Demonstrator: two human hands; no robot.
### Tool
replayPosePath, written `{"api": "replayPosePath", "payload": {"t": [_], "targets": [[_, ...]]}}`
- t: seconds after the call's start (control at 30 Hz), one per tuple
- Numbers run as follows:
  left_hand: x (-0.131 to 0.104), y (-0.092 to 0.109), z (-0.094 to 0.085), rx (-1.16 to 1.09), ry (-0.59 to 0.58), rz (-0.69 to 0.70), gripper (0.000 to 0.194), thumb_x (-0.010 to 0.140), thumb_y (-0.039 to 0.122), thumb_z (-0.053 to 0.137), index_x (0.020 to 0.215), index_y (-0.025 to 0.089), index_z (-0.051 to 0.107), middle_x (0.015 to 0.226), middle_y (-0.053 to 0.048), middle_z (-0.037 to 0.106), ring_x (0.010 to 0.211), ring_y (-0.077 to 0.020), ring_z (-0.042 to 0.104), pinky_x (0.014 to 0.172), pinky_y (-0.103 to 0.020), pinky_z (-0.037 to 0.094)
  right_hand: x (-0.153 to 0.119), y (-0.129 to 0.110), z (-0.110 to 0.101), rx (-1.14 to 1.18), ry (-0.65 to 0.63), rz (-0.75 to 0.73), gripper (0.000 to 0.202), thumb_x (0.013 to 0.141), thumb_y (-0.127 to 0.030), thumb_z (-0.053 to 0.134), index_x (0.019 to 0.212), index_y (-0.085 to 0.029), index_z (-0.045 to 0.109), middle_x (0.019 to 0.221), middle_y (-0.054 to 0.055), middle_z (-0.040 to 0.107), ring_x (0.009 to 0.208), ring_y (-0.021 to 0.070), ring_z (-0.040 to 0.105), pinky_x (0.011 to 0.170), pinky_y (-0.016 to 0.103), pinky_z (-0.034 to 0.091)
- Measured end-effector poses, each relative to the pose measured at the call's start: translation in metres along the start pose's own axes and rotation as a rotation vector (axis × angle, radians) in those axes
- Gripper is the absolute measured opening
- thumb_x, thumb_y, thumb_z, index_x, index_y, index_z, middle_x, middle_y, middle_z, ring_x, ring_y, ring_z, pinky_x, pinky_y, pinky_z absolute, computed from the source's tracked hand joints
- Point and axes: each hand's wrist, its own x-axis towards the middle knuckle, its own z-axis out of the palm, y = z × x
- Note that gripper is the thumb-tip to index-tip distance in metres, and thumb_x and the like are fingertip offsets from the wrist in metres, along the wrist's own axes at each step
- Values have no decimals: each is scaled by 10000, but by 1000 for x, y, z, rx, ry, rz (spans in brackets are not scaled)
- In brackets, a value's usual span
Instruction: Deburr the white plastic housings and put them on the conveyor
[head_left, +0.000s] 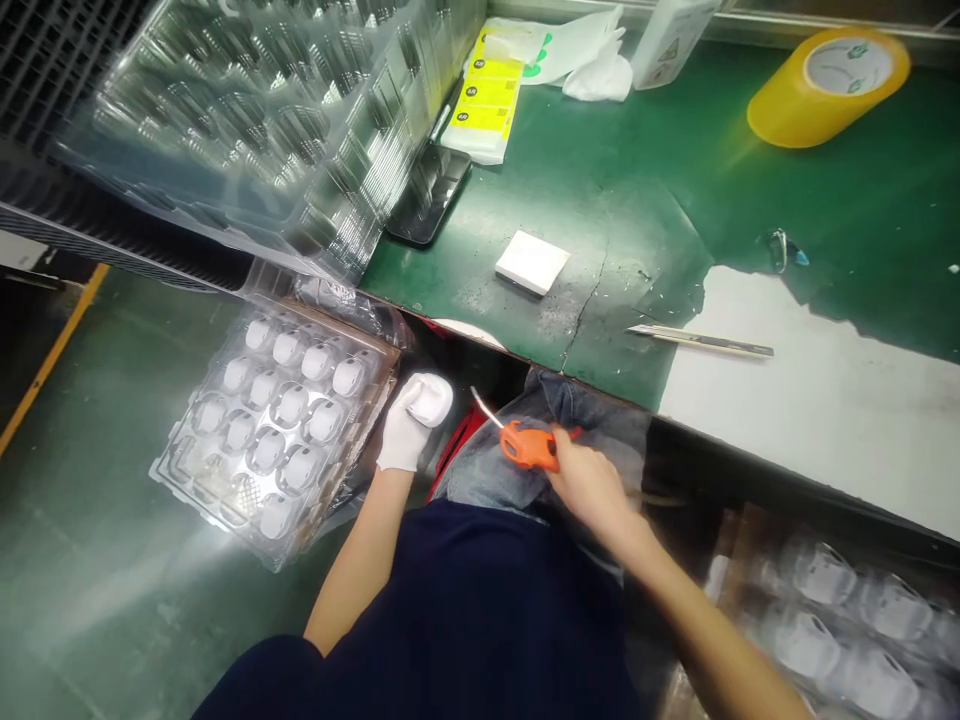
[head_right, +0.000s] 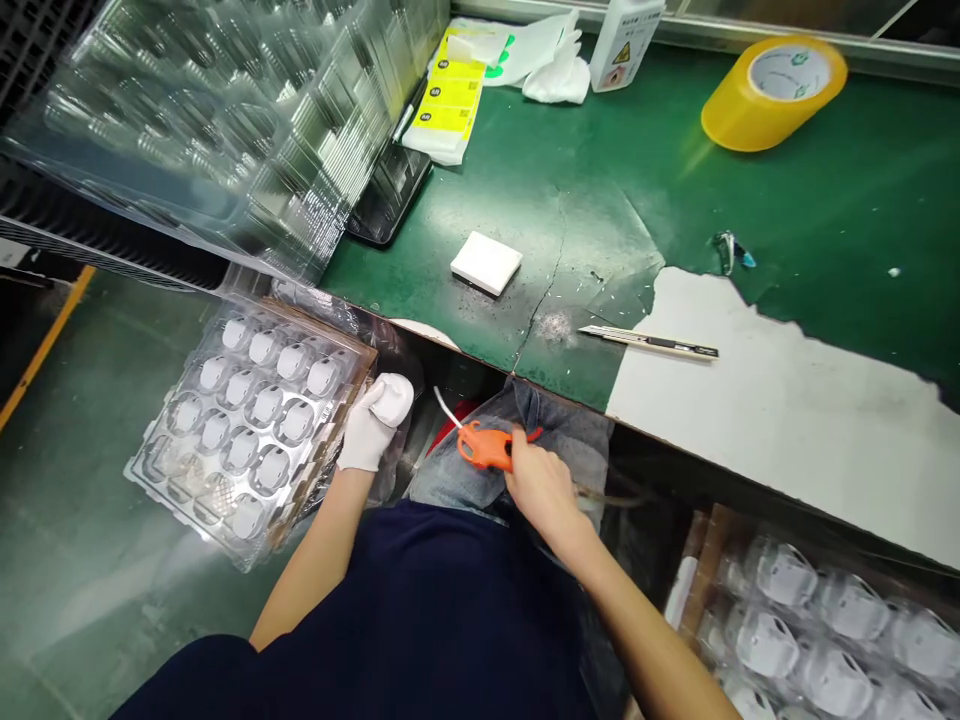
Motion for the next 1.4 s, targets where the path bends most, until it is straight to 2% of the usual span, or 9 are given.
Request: {"api": "replayPosePath", "payload": {"t": [0.13,0.27,0.37,0.47,0.6,0.73,1.07,1.23,1.4], "targets": [[-40,14,20,95,-97,107,456,695,229,919,1129,196,782,1092,-58,794,1020,-227,751,966,-340,595,19,-21,10,30,42,-75,650,1017,-103,520,1655,-76,397,1367,261,713,1208,347,736,945,368,535],[-69,13,35,228,-207,119,580,609,214,995,1153,181,795,1077,-71,794,978,-218,742,897,-291,586,8,-13,6,104,155,-118,668,1016,-196,597,1658,-106,436,1413,254,678,1328,412,634,1131,504,466],[-84,4,45,376,-328,90,614,650,248,1008,1217,195,777,1131,-82,796,1014,-226,745,913,-292,584,-11,-5,4,532,286,-239,609,1053,-327,590,1642,-216,486,1478,179,666,1382,377,606,1192,551,448],[-96,-5,59,413,-410,-29,606,722,382,993,1253,206,762,1178,-89,798,1051,-247,753,940,-319,596,-22,-4,6,1107,198,-346,675,1013,-458,674,1634,-269,490,1464,118,697,1322,300,668,1126,469,542],[-111,-4,76,157,-417,-323,552,945,666,725,1256,211,759,1194,-101,801,1114,-263,757,1010,-386,610,-22,-8,15,1630,132,-267,634,899,-477,814,1453,-226,635,1296,105,778,1196,260,721,1041,390,578],[-122,4,83,82,-453,-344,468,1040,602,603,1276,224,745,1130,-94,798,1099,-267,765,990,-416,620,-22,-10,23,1928,102,-178,588,800,-473,917,1302,-238,720,1188,76,811,1058,234,744,902,317,586],[-132,7,85,153,-455,-290,388,1001,531,680,1257,249,756,1127,-88,792,1023,-280,772,939,-446,634,-29,-11,20,1986,96,-156,585,759,-475,952,1251,-245,734,1097,60,817,1002,235,740,871,318,583],[-133,9,84,121,-461,-275,351,1008,466,684,1269,246,762,1101,-88,789,959,-247,769,853,-382,642,-33,-11,18,1995,116,-149,583,748,-479,971,1230,-235,751,1046,56,815,939,209,724,803,277,569],[-135,7,83,154,-475,-215,389,990,487,716,1288,241,757,1165,-103,783,1058,-281,766,942,-424,630,-34,-15,18,2014,104,-115,603,731,-506,978,1212,-223,750,1020,59,807,835,194,708,700,268,566]]}}
